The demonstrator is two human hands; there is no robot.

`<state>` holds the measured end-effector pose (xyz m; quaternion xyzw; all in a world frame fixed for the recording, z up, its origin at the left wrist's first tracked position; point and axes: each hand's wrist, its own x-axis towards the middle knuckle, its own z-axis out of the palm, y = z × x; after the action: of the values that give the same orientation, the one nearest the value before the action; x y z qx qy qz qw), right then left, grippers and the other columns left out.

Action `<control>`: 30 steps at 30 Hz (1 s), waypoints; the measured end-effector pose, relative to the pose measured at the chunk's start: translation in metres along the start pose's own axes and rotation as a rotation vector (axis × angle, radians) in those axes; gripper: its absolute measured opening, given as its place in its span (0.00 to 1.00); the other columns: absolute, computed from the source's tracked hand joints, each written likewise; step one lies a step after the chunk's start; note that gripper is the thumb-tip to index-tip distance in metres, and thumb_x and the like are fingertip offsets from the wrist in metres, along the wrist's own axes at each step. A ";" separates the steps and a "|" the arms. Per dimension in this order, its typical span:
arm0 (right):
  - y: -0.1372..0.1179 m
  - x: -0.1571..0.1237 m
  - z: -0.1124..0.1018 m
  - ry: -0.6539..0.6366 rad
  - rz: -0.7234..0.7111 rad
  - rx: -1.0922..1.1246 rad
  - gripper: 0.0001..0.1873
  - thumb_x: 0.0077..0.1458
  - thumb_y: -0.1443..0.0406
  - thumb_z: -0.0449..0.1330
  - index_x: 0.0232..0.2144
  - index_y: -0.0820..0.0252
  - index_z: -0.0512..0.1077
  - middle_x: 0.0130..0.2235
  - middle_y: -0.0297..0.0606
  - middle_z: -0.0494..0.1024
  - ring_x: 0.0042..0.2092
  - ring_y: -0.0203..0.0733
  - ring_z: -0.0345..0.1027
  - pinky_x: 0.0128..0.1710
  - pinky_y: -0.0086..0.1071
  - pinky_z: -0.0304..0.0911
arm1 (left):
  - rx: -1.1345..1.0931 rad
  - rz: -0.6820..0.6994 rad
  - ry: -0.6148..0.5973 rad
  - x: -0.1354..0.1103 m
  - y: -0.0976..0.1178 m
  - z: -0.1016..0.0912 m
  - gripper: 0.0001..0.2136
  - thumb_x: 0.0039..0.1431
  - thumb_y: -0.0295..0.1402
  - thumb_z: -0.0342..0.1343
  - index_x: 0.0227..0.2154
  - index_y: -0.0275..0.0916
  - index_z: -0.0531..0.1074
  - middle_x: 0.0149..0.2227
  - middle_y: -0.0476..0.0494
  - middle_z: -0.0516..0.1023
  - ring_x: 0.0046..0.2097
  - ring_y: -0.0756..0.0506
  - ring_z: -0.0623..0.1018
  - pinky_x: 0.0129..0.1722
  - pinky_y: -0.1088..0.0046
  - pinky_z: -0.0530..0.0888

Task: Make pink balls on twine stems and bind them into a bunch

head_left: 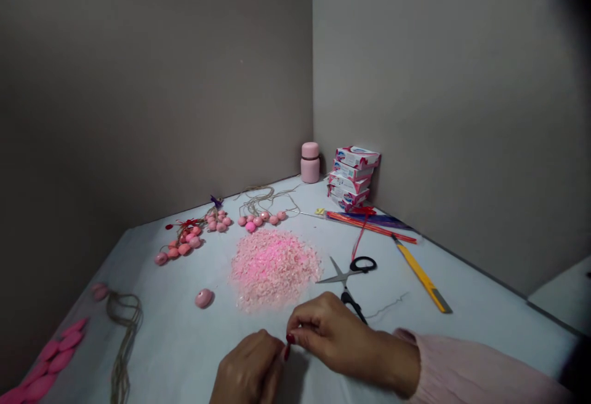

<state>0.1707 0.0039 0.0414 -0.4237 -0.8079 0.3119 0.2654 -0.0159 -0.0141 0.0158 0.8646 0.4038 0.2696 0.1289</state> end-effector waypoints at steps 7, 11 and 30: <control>-0.003 -0.001 -0.002 0.014 -0.038 -0.061 0.10 0.53 0.70 0.54 0.31 0.60 0.76 0.24 0.32 0.76 0.24 0.32 0.64 0.25 0.23 0.55 | -0.089 -0.234 0.116 -0.001 0.003 0.004 0.14 0.60 0.32 0.48 0.18 0.41 0.64 0.18 0.51 0.69 0.21 0.50 0.71 0.21 0.78 0.63; -0.003 0.000 -0.004 0.035 0.020 -0.033 0.09 0.52 0.70 0.55 0.28 0.61 0.76 0.21 0.31 0.73 0.22 0.31 0.61 0.23 0.23 0.53 | -0.018 -0.166 0.144 -0.004 0.000 0.009 0.11 0.61 0.34 0.48 0.26 0.41 0.71 0.23 0.49 0.75 0.25 0.48 0.76 0.26 0.77 0.67; 0.010 0.000 -0.026 -0.343 0.101 0.317 0.11 0.45 0.73 0.55 0.30 0.66 0.78 0.22 0.30 0.70 0.24 0.29 0.59 0.24 0.21 0.53 | -0.360 -0.182 -0.088 0.003 0.003 0.005 0.12 0.59 0.35 0.48 0.25 0.42 0.75 0.22 0.48 0.79 0.23 0.50 0.76 0.22 0.81 0.68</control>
<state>0.1933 0.0155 0.0515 -0.3573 -0.7600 0.5151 0.1714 -0.0096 -0.0136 0.0146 0.7985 0.4196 0.2868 0.3227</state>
